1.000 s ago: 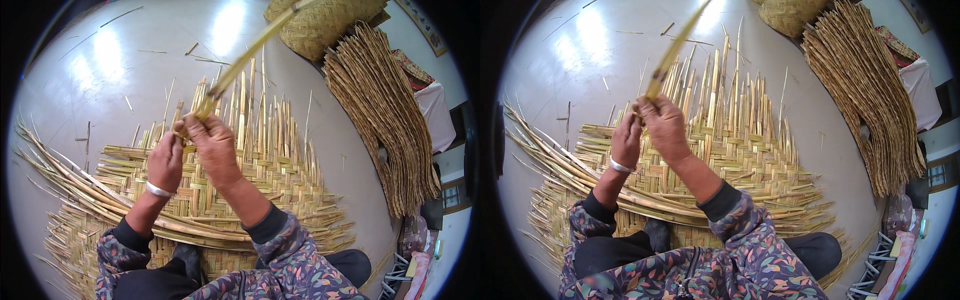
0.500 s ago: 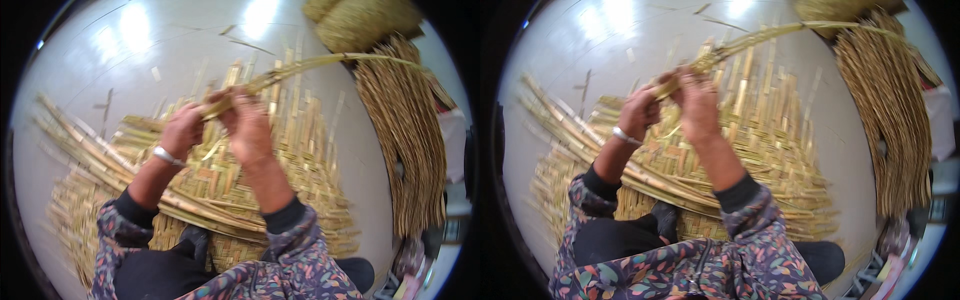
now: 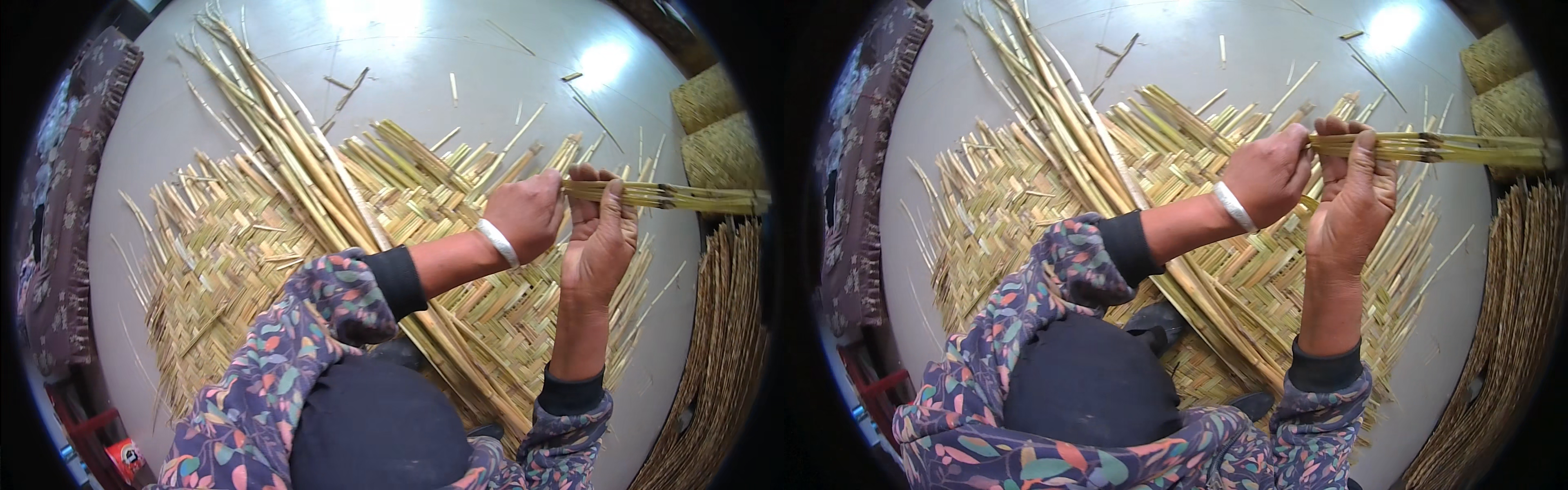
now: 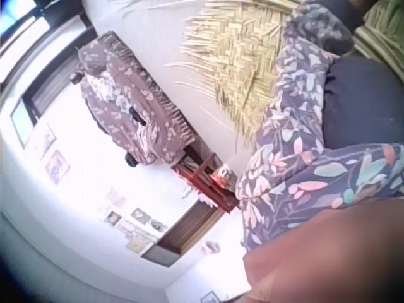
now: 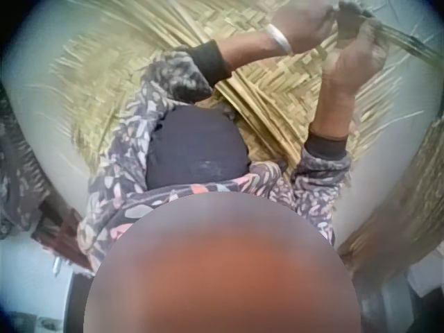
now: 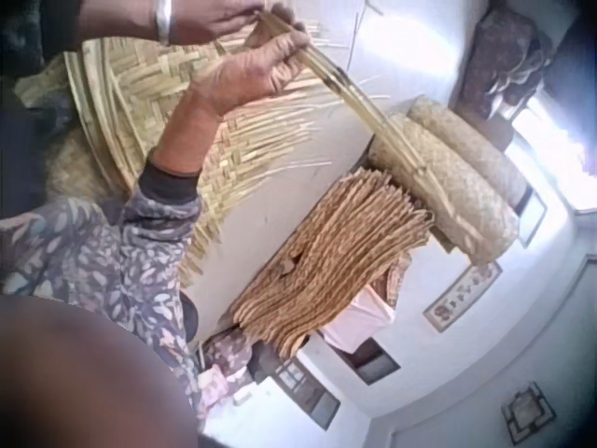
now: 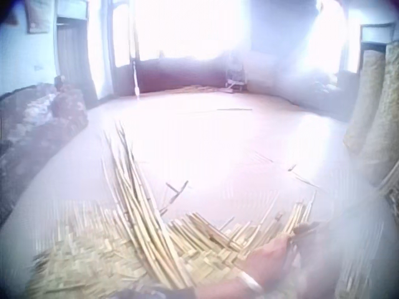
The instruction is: The person weaves a basket by hand, interlacing long dried palm strips in an over-and-under pattern. They repeatedly add new strips, tuck ends, and tighten the weave to expand the basket's base.
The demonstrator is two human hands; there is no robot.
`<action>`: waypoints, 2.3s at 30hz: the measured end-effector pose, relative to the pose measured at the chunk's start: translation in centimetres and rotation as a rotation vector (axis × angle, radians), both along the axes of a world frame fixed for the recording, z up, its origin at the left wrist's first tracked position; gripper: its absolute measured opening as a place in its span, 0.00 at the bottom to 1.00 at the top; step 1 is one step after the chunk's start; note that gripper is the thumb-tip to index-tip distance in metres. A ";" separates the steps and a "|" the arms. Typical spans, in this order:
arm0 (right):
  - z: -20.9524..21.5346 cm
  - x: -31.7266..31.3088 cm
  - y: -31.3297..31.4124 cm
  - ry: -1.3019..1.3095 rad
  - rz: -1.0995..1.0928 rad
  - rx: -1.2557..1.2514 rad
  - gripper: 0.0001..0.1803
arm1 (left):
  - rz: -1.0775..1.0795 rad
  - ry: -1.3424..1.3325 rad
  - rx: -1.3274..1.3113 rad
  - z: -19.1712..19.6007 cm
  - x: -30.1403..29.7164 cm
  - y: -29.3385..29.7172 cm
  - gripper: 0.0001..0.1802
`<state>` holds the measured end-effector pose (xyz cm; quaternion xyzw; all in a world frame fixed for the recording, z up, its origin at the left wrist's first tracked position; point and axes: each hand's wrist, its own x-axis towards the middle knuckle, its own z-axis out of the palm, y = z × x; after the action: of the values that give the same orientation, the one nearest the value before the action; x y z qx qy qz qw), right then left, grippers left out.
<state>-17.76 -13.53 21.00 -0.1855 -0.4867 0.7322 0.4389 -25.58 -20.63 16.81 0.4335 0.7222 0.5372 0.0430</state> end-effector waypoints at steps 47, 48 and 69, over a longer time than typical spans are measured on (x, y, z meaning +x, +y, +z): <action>-14.3 6.2 10.7 -1.362 0.423 0.910 0.22 | -0.132 -1.642 0.181 -18.1 -9.0 1.4 0.15; -14.5 5.8 10.9 -1.407 0.436 0.879 0.22 | -0.201 -1.663 0.216 -17.9 -8.9 1.3 0.15; -16.1 5.7 10.0 -1.321 0.112 0.851 0.14 | -0.326 -0.502 -0.744 -17.2 -8.3 8.5 0.16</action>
<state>-12.05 -3.52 4.93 -0.3735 -0.8939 0.2419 0.0545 -33.84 -12.16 -0.42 0.3533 0.7553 0.3164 0.4522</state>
